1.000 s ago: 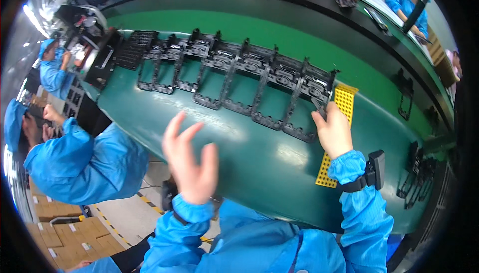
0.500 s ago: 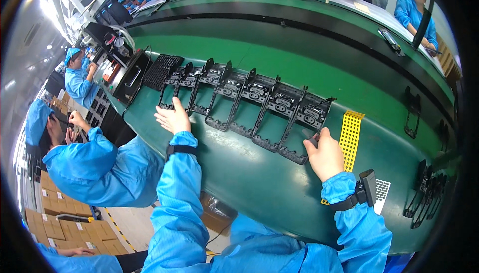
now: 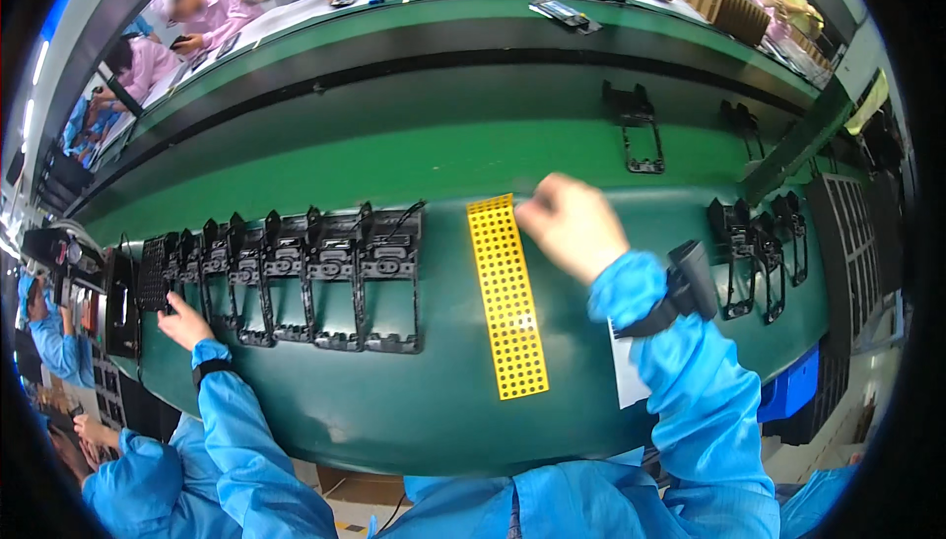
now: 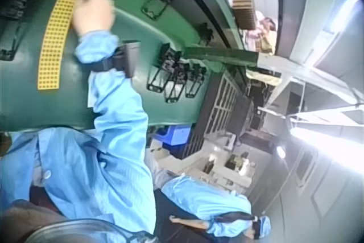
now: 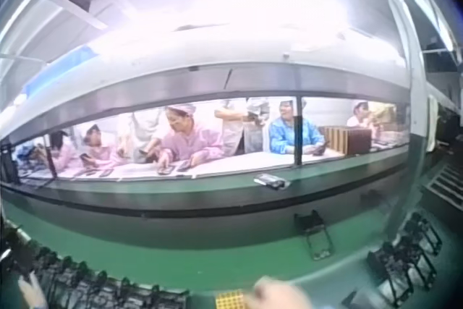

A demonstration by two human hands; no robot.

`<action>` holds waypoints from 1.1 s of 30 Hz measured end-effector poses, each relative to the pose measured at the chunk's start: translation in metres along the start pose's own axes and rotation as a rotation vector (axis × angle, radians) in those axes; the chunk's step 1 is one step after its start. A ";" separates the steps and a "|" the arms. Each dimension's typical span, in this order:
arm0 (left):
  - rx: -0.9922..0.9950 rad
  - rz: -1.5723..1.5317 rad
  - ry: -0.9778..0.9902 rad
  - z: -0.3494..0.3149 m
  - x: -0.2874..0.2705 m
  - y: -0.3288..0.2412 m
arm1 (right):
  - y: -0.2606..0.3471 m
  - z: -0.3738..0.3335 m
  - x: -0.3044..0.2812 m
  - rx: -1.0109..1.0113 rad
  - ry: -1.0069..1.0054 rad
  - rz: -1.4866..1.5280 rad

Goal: Applying small yellow and white grid stickers/components to black plastic housings using tweezers on a factory assembly line.

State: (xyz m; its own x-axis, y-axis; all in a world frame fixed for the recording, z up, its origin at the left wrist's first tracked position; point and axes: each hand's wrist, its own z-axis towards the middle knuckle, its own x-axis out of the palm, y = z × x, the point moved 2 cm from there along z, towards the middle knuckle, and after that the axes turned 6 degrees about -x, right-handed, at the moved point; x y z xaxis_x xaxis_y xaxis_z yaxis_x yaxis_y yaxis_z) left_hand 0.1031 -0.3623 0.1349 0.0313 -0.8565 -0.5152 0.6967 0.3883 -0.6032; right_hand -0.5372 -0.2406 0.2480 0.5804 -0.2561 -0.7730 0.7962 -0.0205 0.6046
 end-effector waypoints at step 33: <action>0.744 -0.661 1.052 -0.313 -0.183 -0.349 | -0.016 -0.202 -0.043 0.261 0.043 0.149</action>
State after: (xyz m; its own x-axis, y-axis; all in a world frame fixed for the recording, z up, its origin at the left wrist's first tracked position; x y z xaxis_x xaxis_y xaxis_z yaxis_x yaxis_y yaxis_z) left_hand -0.3702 -0.2349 0.2494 -0.7406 -0.0374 -0.6710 0.5896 -0.5153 -0.6220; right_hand -0.5403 -0.0338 0.2332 0.6989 -0.2341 -0.6759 0.6339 -0.2350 0.7368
